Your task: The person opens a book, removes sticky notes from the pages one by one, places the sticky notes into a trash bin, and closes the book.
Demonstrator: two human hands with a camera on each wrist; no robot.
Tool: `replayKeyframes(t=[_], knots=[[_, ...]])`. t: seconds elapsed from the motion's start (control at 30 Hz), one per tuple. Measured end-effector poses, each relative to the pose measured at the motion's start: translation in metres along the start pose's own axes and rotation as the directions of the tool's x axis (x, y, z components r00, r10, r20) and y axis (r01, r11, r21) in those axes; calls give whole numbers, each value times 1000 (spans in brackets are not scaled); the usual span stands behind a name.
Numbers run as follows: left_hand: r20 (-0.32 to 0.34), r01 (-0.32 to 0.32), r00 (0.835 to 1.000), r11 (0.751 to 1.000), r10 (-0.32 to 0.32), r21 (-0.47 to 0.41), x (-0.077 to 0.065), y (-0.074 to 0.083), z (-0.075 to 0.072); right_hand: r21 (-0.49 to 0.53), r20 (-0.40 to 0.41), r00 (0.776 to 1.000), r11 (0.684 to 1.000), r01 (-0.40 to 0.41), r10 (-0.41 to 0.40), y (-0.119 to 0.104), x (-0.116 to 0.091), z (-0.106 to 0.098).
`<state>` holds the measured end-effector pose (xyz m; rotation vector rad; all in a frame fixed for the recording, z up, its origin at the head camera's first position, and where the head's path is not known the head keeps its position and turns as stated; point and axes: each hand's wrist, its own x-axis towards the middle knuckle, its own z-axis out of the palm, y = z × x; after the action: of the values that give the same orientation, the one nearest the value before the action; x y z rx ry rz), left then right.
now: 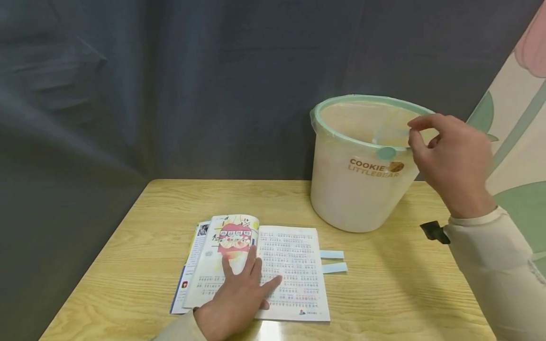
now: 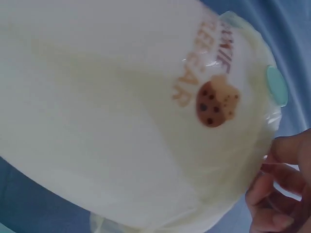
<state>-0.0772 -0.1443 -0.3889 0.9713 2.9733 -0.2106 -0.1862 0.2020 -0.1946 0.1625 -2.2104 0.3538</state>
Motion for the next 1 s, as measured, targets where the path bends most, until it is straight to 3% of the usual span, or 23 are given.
replayKeyframes(t=[0.1, 0.2, 0.3, 0.37, 0.43, 0.5, 0.53, 0.57, 0.67, 0.7, 0.77, 0.87, 1.0], knots=[[-20, -5, 1000, 1000, 5, 8, -1, 0, 1, -1, -2, 1000, 1000, -9, 9, 0, -4, 0], [-41, -11, 999, 1000, 11, 14, -1, 0, 1, 88, -82, 997, 996, 14, -7, -4, -16, -3], [-55, -17, 998, 999, 19, 33, -2, 0, 1, 214, -177, 984, 975, 62, -23, -16, -38, -2], [-57, -17, 998, 999, 18, 31, -3, -1, 1, 281, -197, 980, 955, 97, -42, -26, -60, 3], [-61, -18, 998, 999, 19, 29, -5, -2, 1, 295, -126, 988, 948, 118, -84, -34, -85, 12], [-60, -14, 998, 1000, 15, 24, -6, -3, 0, 273, 62, 990, 956, 105, -127, -39, -105, 26], [-57, -13, 998, 1000, 14, 20, -6, -3, 0, 264, 194, 971, 961, 88, -142, -40, -114, 34], [-54, -10, 998, 1000, 11, 18, -7, -3, 0, 248, 327, 933, 966, 71, -152, -39, -122, 42], [-36, -5, 999, 1000, 6, 21, -7, -3, 0, 206, 644, 749, 978, 29, -158, -32, -138, 69], [-28, -5, 1000, 1000, 6, 18, -7, -3, 0, 208, 707, 689, 978, 12, -159, -28, -143, 76], [-18, -4, 1000, 1000, 5, 18, -7, -2, 0, 216, 780, 603, 976, -4, -170, -22, -151, 88], [-10, -8, 1000, 1000, 8, 24, -7, -2, 0, 211, 834, 527, 977, -28, -165, -18, -159, 96], [-21, -10, 1000, 999, 11, 34, -7, -1, -1, 165, 870, 480, 983, -78, -108, -17, -165, 99]])
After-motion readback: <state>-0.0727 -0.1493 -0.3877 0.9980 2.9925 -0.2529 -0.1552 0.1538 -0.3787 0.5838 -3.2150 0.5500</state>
